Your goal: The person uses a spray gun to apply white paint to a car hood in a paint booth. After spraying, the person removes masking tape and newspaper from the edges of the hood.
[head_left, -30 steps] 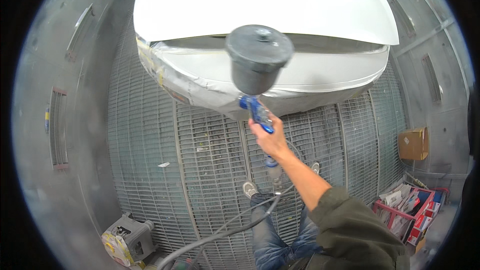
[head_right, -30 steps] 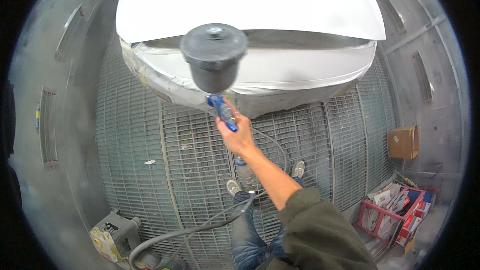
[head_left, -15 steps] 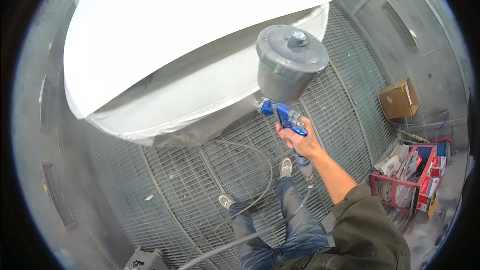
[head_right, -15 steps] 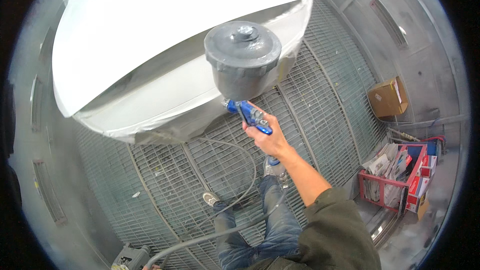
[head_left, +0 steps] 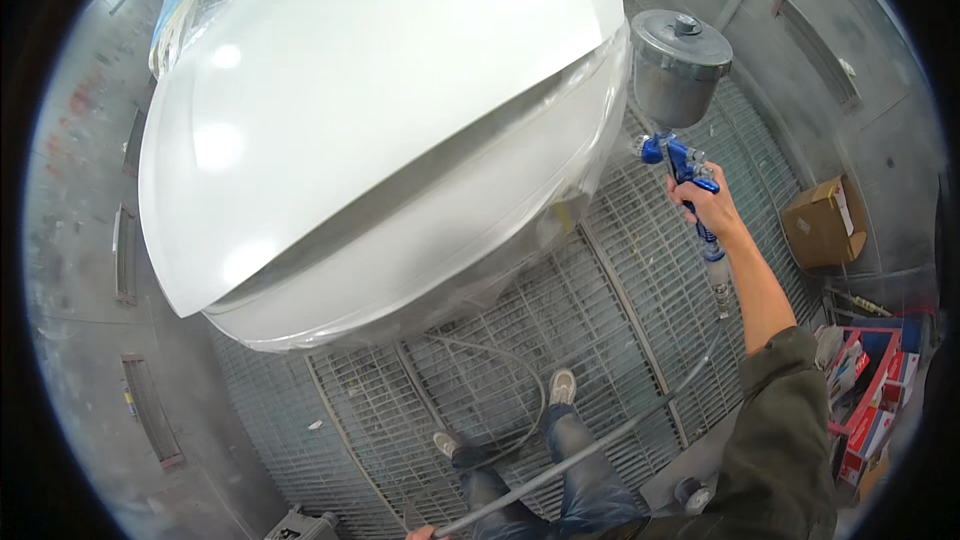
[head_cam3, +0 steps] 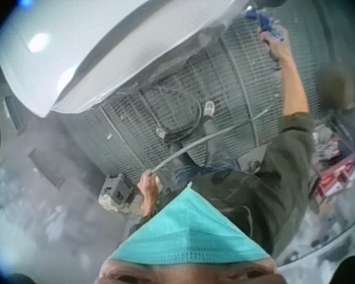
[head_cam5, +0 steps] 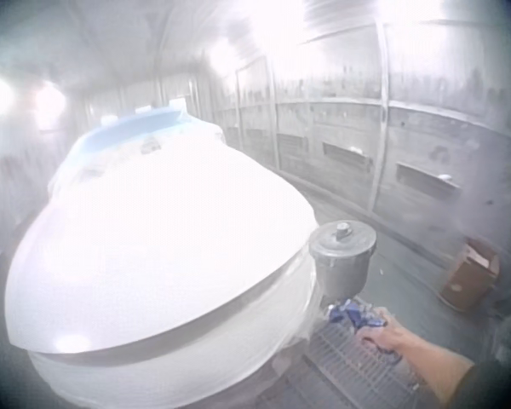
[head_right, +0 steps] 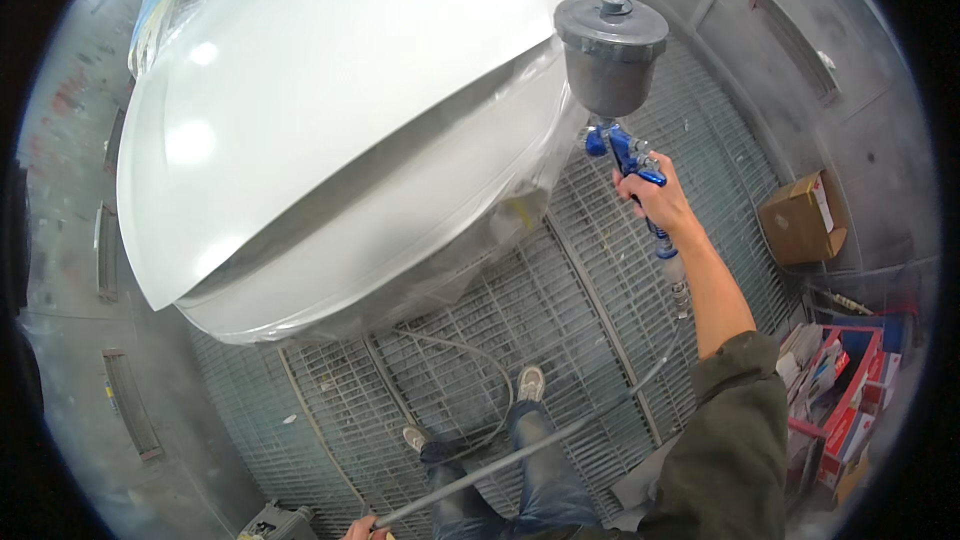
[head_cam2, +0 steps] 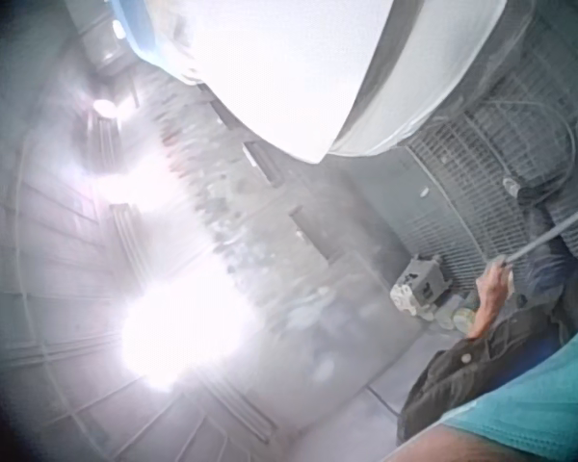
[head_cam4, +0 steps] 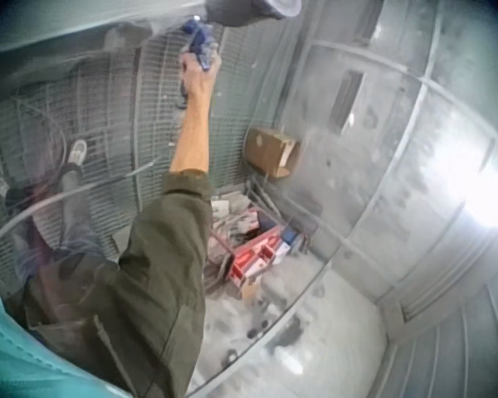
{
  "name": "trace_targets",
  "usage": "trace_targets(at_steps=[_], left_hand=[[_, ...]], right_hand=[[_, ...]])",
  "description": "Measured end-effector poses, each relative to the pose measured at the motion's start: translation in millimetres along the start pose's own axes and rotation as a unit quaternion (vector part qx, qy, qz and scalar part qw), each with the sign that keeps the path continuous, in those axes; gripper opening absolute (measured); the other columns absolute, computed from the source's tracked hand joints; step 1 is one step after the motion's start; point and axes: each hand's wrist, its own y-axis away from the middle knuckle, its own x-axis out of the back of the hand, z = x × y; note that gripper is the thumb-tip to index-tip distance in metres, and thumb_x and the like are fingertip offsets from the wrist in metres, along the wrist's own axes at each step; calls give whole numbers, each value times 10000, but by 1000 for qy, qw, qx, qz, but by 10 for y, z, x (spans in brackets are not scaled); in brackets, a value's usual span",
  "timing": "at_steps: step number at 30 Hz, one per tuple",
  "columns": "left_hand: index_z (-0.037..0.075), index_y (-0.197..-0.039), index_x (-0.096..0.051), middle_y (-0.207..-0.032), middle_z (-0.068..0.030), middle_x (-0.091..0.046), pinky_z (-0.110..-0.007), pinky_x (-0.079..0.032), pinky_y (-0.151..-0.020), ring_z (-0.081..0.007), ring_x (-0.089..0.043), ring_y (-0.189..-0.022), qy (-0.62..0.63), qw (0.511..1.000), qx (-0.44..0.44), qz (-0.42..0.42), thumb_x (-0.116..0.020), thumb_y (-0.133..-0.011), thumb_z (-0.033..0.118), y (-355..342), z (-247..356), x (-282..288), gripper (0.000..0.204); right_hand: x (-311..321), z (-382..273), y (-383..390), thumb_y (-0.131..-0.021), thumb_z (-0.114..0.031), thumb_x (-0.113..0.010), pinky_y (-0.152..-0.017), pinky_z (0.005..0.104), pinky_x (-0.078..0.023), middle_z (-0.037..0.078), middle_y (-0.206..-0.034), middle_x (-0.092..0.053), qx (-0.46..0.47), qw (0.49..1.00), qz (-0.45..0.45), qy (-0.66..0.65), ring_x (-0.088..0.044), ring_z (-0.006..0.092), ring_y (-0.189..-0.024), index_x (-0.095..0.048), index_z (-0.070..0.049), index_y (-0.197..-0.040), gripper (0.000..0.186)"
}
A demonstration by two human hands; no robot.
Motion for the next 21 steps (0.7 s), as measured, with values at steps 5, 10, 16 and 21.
trace_targets(at_steps=[5, 10, 16, 21], left_hand=[[44, -1092, -685, -922, -185, -701, -462, -544, -674, -405, -673, -794, 48, 998, 10, -26, -696, -898, 133, -237, 747, 35, 213], [26, -1128, -675, -955, -217, -699, -475, -539, -745, -433, -670, -863, 73, 996, 44, -16, -676, -932, 157, -340, 1067, 103, 236], [21, -1150, -680, -1051, -196, -717, -424, -533, -855, -392, -681, -985, 53, 988, 137, -41, -658, -952, 175, -342, 917, 253, 252], [17, -1138, -675, -1023, -204, -719, -427, -540, -819, -399, -687, -937, 44, 987, 157, -11, -659, -948, 159, -239, 544, 407, 239]], right_hand=[[624, -244, -609, -861, -91, -618, -544, 280, -482, 41, -888, -641, 37, 991, 119, 41, -588, 104, -730, -524, -21, -1398, 550], [880, -614, -1099, -892, -123, -596, -596, 317, -530, 53, -902, -655, 193, 931, 243, 193, -642, 151, -870, -470, -128, -1518, 639], [786, -1014, -865, -855, -141, -648, -540, 255, -432, 28, -766, -609, 98, 990, 92, 35, -518, 102, -607, -622, -48, -954, 138], [171, -1218, -104, -859, -138, -659, -552, 248, -441, 7, -764, -595, 60, 998, 26, -23, -521, 94, -616, -639, -19, -977, 169]])
